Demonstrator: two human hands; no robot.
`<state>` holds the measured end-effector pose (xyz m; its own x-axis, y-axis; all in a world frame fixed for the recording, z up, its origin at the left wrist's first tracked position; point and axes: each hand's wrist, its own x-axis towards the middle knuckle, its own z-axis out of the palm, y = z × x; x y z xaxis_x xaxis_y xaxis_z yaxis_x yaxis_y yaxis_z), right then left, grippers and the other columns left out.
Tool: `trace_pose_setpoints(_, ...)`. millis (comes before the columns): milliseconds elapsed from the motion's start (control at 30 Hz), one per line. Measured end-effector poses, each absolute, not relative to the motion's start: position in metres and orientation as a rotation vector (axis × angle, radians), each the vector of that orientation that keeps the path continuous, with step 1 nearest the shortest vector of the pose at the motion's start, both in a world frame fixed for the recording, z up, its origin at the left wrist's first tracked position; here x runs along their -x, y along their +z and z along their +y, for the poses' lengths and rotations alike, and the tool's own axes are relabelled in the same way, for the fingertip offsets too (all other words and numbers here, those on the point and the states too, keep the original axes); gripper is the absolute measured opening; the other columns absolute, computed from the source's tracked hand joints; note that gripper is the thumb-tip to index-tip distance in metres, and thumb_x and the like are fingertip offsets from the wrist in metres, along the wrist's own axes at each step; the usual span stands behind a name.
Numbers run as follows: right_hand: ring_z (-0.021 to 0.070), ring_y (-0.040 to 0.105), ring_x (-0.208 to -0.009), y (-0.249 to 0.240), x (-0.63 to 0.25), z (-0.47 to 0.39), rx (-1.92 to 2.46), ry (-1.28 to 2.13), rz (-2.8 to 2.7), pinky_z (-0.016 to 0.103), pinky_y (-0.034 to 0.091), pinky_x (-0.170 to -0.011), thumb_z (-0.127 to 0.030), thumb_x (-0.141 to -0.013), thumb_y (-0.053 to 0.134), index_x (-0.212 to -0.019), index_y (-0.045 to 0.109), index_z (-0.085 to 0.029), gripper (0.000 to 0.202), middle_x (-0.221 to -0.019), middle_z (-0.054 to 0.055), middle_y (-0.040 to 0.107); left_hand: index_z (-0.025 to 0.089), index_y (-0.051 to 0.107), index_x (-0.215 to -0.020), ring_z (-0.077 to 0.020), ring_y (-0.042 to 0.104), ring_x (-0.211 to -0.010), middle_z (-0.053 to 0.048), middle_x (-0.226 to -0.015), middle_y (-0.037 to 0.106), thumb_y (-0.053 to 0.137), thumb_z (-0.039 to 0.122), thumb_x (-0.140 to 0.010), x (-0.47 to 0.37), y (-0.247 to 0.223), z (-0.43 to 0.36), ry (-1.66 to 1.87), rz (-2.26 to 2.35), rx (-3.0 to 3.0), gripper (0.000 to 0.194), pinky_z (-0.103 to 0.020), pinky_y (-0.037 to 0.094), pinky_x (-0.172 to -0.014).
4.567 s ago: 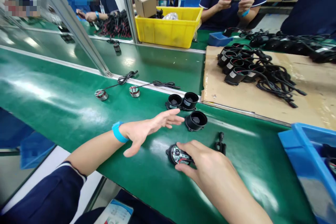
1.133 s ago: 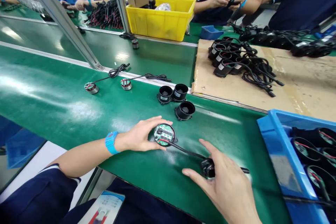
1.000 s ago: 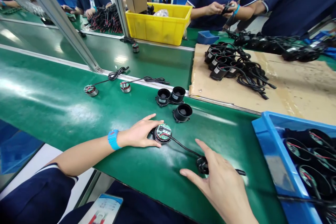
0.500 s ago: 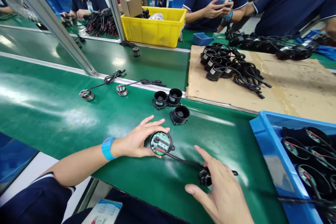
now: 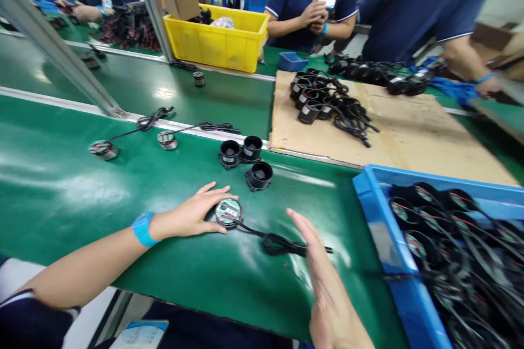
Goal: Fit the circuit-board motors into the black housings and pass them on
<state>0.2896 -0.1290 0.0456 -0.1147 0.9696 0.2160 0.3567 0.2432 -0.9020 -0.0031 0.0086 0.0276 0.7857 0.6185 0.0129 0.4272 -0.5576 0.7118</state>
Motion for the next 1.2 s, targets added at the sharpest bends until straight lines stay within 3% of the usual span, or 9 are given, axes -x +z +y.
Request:
trace_pose_setpoints(167,0.0282,0.042,-0.143,0.018,-0.283,-0.13,1.012,1.102,-1.38,0.052,0.039,-0.111,-0.085,-0.086,0.022,-0.157,0.007,-0.046,0.083,-0.153,0.004,0.046,0.028,0.029,-0.157,-0.0422,0.028,-0.15,-0.015,-0.163,0.033,0.086,0.071,-0.056,0.015,0.025,0.015,0.47,0.773,-2.064,0.123,-0.059,0.026,-0.122)
trace_pose_setpoints(300,0.0349,0.046,-0.137,0.007,-0.286,-0.123,1.066,1.31,-1.367,0.051,0.042,-0.103,-0.097,-0.055,0.055,-0.158,0.006,-0.04,0.127,-0.146,0.013,0.049,0.029,0.066,-0.119,-0.0343,0.054,-0.133,-0.004,-0.138,0.063,0.088,0.055,-0.067,0.025,0.03,0.025,0.783,0.803,-1.779,0.061,-0.05,0.045,-0.113)
trace_pose_setpoints(400,0.0335,0.063,-0.111,0.016,-0.284,-0.121,1.298,1.233,-1.297,0.045,0.05,-0.087,-0.103,-0.044,0.055,-0.141,0.043,-0.04,0.116,-0.11,0.01,0.064,0.021,0.067,-0.073,-0.027,0.069,-0.106,0.001,-0.091,0.075,0.082,0.044,-0.078,0.025,0.033,0.028,0.948,0.932,-1.653,0.028,-0.044,0.055,-0.098)
trace_pose_setpoints(467,0.0286,0.063,-0.078,0.028,-0.28,-0.124,1.334,1.083,-1.21,0.041,0.051,-0.073,-0.105,-0.047,0.047,-0.098,0.064,-0.038,0.085,-0.071,0.003,0.055,0.021,0.068,-0.068,-0.0256,0.072,-0.096,0.001,-0.079,0.075,0.078,0.045,-0.082,0.023,0.036,0.025,0.99,0.986,-1.64,0.029,-0.043,0.057,-0.092)
trace_pose_setpoints(533,0.0244,0.051,-0.062,0.042,-0.278,-0.129,1.274,0.96,-1.112,0.04,0.049,-0.069,-0.099,-0.06,0.047,-0.06,0.049,-0.031,0.068,-0.052,-0.002,0.032,0.021,0.071,-0.074,-0.0267,0.072,-0.098,-0.004,-0.085,0.078,0.072,0.049,-0.086,0.02,0.04,0.021,0.953,0.984,-1.673,0.03,-0.042,0.057,-0.092)
trace_pose_setpoints(700,0.0198,0.046,-0.063,0.05,-0.287,-0.135,1.137,0.687,-1.053,0.043,0.047,-0.077,-0.055,-0.096,0.047,-0.054,0.03,-0.023,0.056,-0.052,-0.001,0.03,0.018,0.062,-0.052,-0.0294,0.071,-0.105,-0.011,-0.068,0.072,0.031,0.071,-0.098,0.017,0.041,0.019,0.867,0.954,-1.738,0.077,-0.043,0.052,-0.098)
trace_pose_setpoints(800,0.0214,0.057,-0.071,0.037,-0.299,-0.132,1.182,0.531,-1.419,0.046,0.049,-0.084,-0.045,-0.099,0.047,-0.056,0.046,-0.023,0.049,-0.058,0.001,0.05,0.016,0.076,-0.1,-0.0337,0.066,-0.116,-0.014,-0.11,0.075,0.055,0.089,-0.071,0.015,0.033,0.015,0.781,0.899,-1.826,0.082,-0.047,0.048,-0.107)
trace_pose_setpoints(900,0.0322,0.063,-0.11,0.018,-0.306,-0.124,1.476,0.315,-1.984,0.054,0.049,-0.096,-0.057,-0.086,0.068,-0.108,0.07,-0.025,0.039,-0.111,0.009,0.07,0.022,0.049,-0.146,-0.0369,0.05,-0.138,-0.015,-0.147,0.055,0.084,0.075,-0.053,0.008,0.021,0.006,0.588,0.925,-1.993,0.113,-0.05,0.039,-0.117)
trace_pose_setpoints(1200,0.0199,0.074,-0.081,0.025,-0.305,-0.133,1.52,0.08,-2.019,0.027,0.059,-0.068,-0.051,-0.097,0.055,-0.119,0.061,-0.026,0.033,-0.095,0.003,0.074,0.024,0.058,-0.135,-0.0347,0.057,-0.131,-0.011,-0.138,0.064,0.089,0.06,-0.063,-0.013,0.04,-0.004,0.706,0.971,-2.097,0.086,-0.053,0.03,-0.122)
